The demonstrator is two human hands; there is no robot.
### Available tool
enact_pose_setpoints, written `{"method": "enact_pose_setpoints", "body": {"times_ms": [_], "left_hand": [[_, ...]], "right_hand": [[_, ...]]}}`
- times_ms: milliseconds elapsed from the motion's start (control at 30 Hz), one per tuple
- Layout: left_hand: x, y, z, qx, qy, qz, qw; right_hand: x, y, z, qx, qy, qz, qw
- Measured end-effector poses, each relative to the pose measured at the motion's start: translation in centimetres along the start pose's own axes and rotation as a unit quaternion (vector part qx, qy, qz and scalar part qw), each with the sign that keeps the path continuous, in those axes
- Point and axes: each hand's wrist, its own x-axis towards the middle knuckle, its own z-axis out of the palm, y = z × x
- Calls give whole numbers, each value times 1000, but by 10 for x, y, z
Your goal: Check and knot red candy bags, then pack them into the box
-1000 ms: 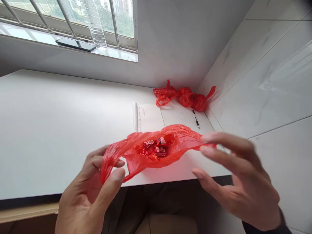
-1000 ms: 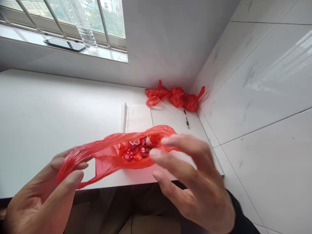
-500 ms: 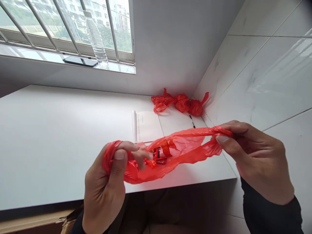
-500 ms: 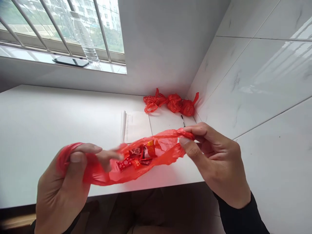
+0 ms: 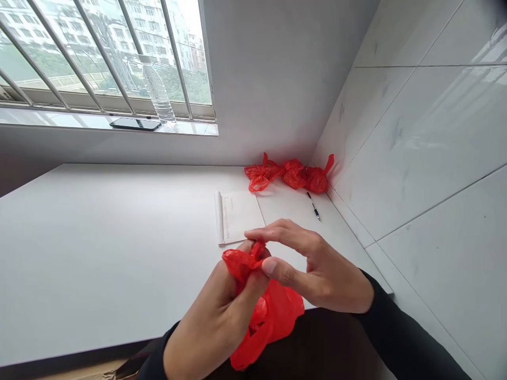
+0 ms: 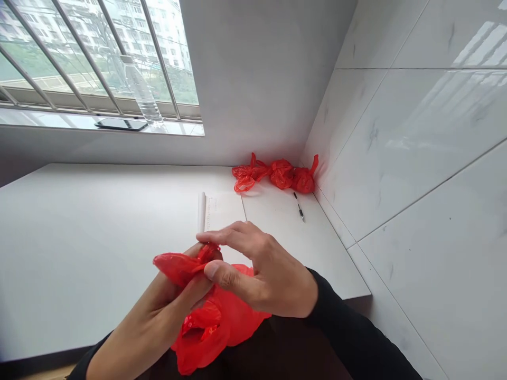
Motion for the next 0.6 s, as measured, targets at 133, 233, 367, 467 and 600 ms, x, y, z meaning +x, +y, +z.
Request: {"method": "enact_pose_setpoints", "body": {"times_ms": [133,233,367,467,600], "left_hand": [[0,0,-5,-136,16,-90,986],[3,3,-5,-201,67,-142,967],[5,6,-8,-268,81,-147,949],[-1,3,-11,-325,63,-164,929],[-12,-6,-6,-354,53,-147,922]], "right_hand": [[5,15,9,12,42,20,999],[6,17,15,-11,88,7,996],[2,12,18,-10,134,-6,991],[-3,7,23,-18,124,-24,992],[-9,6,34,-50,119,-39,991]]}}
